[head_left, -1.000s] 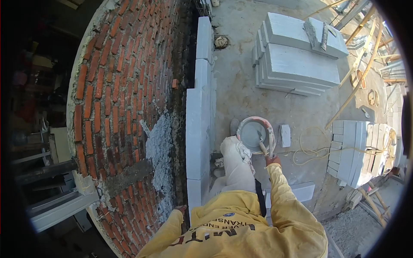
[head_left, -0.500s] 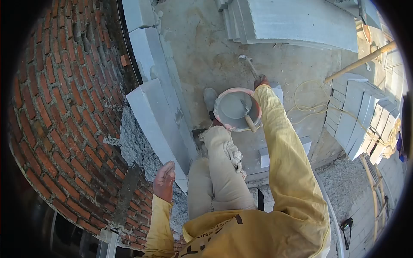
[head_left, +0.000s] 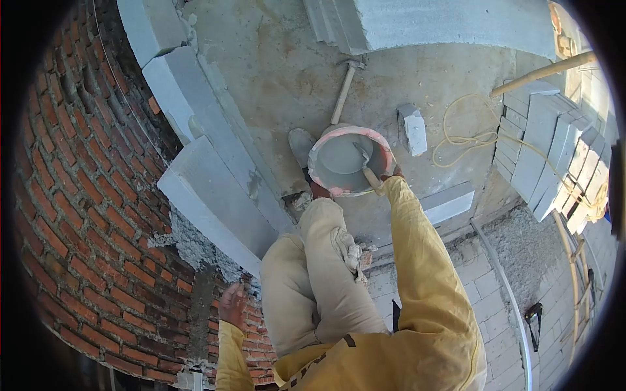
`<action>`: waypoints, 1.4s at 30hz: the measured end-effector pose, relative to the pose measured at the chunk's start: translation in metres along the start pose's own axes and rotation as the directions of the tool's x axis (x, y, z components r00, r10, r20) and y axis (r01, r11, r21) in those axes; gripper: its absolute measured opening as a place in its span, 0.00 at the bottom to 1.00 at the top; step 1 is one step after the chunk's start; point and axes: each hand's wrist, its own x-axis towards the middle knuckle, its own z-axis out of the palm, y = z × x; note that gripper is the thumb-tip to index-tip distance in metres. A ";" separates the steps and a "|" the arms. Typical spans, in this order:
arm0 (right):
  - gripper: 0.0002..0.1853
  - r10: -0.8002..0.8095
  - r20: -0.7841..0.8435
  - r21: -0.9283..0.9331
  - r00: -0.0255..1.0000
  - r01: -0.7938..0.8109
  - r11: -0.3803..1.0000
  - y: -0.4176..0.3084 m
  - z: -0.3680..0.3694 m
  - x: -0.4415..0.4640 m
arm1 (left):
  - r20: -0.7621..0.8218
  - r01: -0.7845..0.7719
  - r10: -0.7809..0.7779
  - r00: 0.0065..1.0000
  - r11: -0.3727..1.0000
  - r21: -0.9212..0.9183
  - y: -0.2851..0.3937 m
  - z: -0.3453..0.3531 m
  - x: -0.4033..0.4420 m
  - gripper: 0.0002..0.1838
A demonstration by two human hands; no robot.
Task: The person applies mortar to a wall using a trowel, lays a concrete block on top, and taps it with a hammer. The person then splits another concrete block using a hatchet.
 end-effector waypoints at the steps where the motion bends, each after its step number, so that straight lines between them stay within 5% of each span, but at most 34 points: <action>1: 0.52 0.008 0.015 0.027 1.000 -0.009 1.000 0.005 0.005 0.009 | -0.014 -0.007 0.007 1.000 1.000 -0.010 0.000 -0.003 0.001 0.23; 7: 0.42 -0.161 -0.148 -0.052 0.976 0.155 0.987 0.025 0.021 0.066 | -0.002 -0.071 0.071 0.997 0.997 0.005 -0.008 -0.015 0.011 0.22; 10: 0.32 -0.241 -0.169 0.089 0.956 0.258 0.962 0.060 0.024 0.098 | -0.014 0.032 -0.031 0.999 0.998 0.048 -0.027 -0.022 0.023 0.22; 12: 0.26 -0.371 -0.076 0.461 0.926 0.362 0.810 0.094 0.017 0.084 | 0.006 0.059 -0.059 0.998 0.998 0.001 -0.041 -0.019 0.027 0.21; 14: 0.17 -0.213 0.029 0.748 0.977 0.120 0.653 0.088 0.006 0.016 | 0.049 0.091 -0.088 0.995 0.993 -0.077 -0.051 -0.013 0.032 0.19; 16: 0.16 -0.246 0.059 0.857 0.967 0.078 0.509 0.082 0.012 -0.029 | 0.114 0.123 -0.123 0.986 0.992 0.009 -0.065 -0.018 0.044 0.25; 17: 0.16 -0.437 -0.001 0.795 0.899 0.266 0.545 0.087 0.022 -0.033 | 0.145 0.132 -0.137 0.980 0.990 0.045 -0.063 -0.011 0.048 0.25; 19: 0.18 -0.481 0.036 0.772 0.876 0.281 0.570 0.053 0.022 -0.064 | 0.187 0.121 -0.137 0.973 0.988 0.093 -0.048 -0.001 0.048 0.30; 20: 0.20 -0.339 0.130 0.807 0.932 0.099 0.582 0.014 0.016 -0.116 | 0.177 0.117 -0.126 0.976 0.991 0.057 -0.042 -0.002 0.047 0.31; 24: 0.24 -0.209 0.000 0.720 0.978 0.145 0.678 -0.032 0.042 -0.141 | 0.171 0.126 -0.111 0.979 0.989 -0.080 -0.036 -0.008 0.043 0.33; 27: 0.30 -0.195 0.085 0.779 0.977 0.057 0.624 -0.067 0.030 -0.167 | 0.168 0.103 -0.080 0.983 0.986 -0.132 -0.045 -0.030 0.045 0.33; 31: 0.24 -0.203 0.148 0.633 0.968 0.065 0.771 -0.095 0.026 -0.162 | 0.106 0.171 -0.160 0.981 0.980 -0.100 -0.096 -0.054 0.060 0.26; 34: 0.17 -0.361 0.199 0.894 0.911 -0.019 0.447 -0.150 -0.011 -0.250 | 0.112 0.266 -0.250 0.962 0.951 -0.160 -0.098 -0.051 0.055 0.18; 39: 0.18 -0.471 0.241 0.893 0.849 -0.004 0.450 -0.224 -0.054 -0.327 | 0.214 0.441 -0.400 0.891 0.873 -0.206 -0.104 -0.048 0.069 0.11; 42: 0.17 -0.535 0.237 0.918 0.811 -0.006 0.398 -0.282 -0.066 -0.339 | 0.179 0.371 -0.334 0.925 0.895 -0.248 -0.066 -0.042 0.046 0.09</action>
